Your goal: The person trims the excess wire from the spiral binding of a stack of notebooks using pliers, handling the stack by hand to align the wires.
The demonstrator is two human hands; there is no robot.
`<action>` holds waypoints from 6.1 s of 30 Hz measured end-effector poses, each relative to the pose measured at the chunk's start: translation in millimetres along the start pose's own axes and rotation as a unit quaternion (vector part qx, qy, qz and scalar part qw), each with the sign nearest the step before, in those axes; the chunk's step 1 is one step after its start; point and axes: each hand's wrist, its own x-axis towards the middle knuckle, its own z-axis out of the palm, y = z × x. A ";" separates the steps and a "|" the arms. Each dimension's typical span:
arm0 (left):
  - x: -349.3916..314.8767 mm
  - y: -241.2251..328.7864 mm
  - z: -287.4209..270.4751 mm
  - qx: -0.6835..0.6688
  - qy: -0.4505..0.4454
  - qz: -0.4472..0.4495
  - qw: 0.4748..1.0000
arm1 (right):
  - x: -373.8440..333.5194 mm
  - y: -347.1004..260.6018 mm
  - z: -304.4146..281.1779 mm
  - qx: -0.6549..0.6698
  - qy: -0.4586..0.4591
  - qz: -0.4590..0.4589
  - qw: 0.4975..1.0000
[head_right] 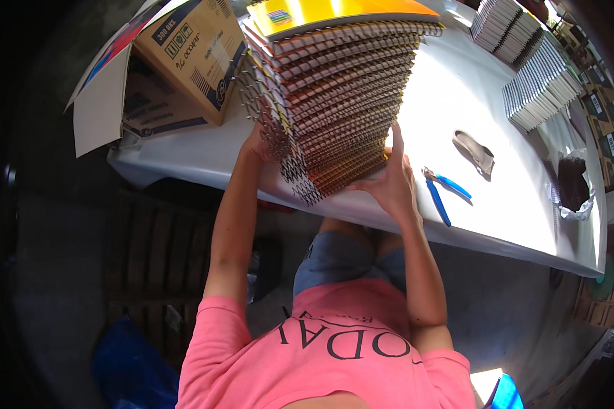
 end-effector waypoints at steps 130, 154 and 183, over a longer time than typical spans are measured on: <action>-86.5 -148.2 47.3 0.033 0.284 0.270 0.919 | -84.9 -34.6 16.2 -0.174 -0.004 -0.125 0.977; -86.0 -149.7 40.3 0.022 0.258 0.256 0.931 | -78.9 -29.3 27.8 -0.136 -0.057 -0.093 0.985; -86.2 -136.0 45.9 -0.019 0.251 0.240 0.938 | -77.4 -47.6 17.8 -0.195 0.019 -0.139 0.971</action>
